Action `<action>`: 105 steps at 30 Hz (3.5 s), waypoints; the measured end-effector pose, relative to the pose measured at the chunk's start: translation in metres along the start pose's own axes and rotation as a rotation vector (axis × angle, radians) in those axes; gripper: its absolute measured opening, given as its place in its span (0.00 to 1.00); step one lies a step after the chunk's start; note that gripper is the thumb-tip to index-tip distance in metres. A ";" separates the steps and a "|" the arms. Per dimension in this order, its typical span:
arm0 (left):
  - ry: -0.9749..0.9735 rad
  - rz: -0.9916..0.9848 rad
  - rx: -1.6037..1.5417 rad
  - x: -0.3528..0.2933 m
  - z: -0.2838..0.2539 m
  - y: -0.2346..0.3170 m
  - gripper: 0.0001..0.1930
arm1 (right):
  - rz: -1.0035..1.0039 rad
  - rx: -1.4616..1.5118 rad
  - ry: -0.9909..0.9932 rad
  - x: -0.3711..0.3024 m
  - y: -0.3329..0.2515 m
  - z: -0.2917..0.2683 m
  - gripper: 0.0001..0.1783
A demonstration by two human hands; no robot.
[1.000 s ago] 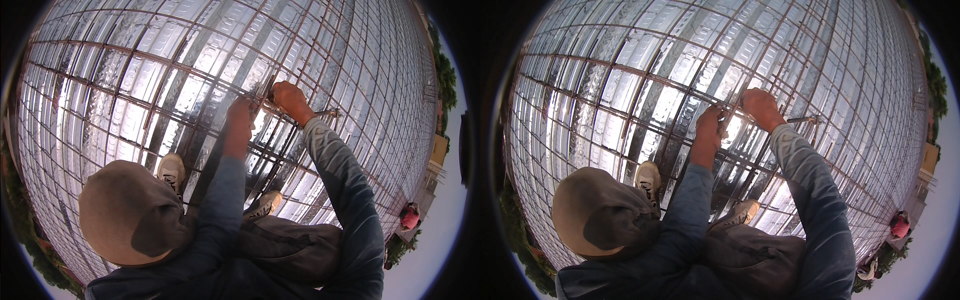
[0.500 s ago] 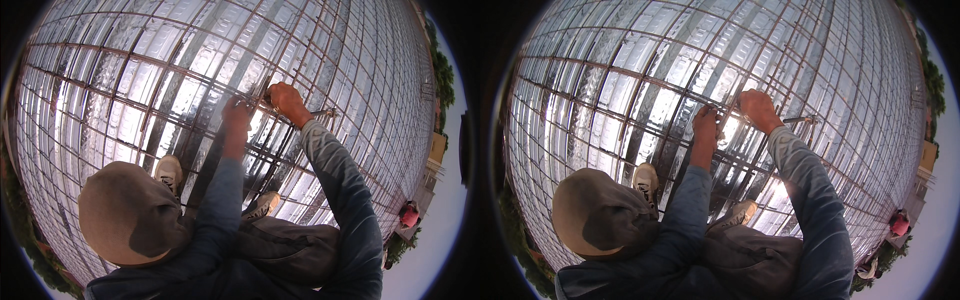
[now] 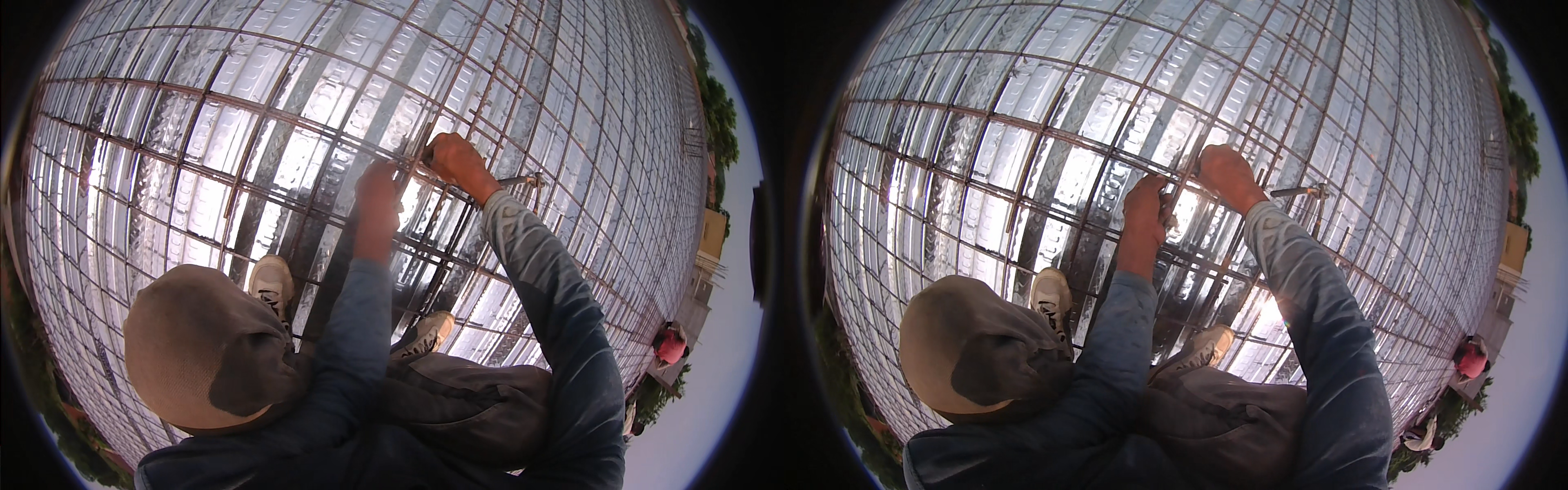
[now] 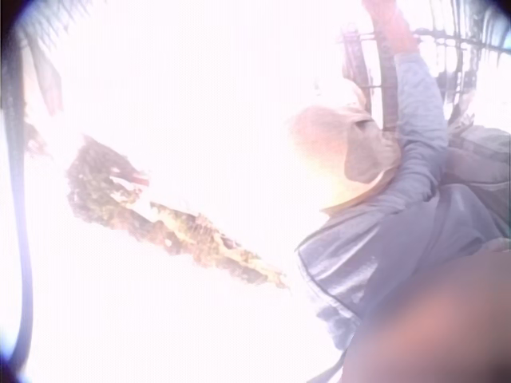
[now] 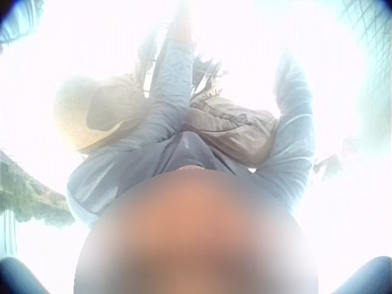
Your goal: The person uses pliers to twist and secure wire ties at the intersections of a rebar grid. They repeatedly position the pliers, twist the wire, and move to the next intersection to continue assembling the rebar cage.
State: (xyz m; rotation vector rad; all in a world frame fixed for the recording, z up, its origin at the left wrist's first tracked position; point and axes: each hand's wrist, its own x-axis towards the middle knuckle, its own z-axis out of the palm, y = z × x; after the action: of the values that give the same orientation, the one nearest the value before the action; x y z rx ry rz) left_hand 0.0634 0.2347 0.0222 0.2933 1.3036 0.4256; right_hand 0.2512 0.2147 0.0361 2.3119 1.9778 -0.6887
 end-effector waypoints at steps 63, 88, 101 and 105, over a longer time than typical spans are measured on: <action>0.320 0.752 1.191 -0.005 0.024 0.001 0.09 | 0.078 -0.048 0.031 -0.002 0.009 0.019 0.11; 0.100 0.968 1.172 0.003 0.039 0.005 0.08 | 0.204 0.053 -0.044 -0.014 -0.015 -0.030 0.12; -0.075 0.798 0.839 0.011 0.040 0.017 0.04 | 0.121 0.299 0.124 -0.033 -0.034 -0.001 0.13; -0.346 0.674 0.905 0.000 0.022 0.036 0.16 | 0.397 0.773 0.110 -0.072 -0.036 0.010 0.15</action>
State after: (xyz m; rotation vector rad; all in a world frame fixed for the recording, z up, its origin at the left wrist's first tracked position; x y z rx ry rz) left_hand 0.0803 0.2671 0.0433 1.5231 0.9552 0.2945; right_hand 0.2076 0.1515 0.0613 3.0688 1.3272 -1.5008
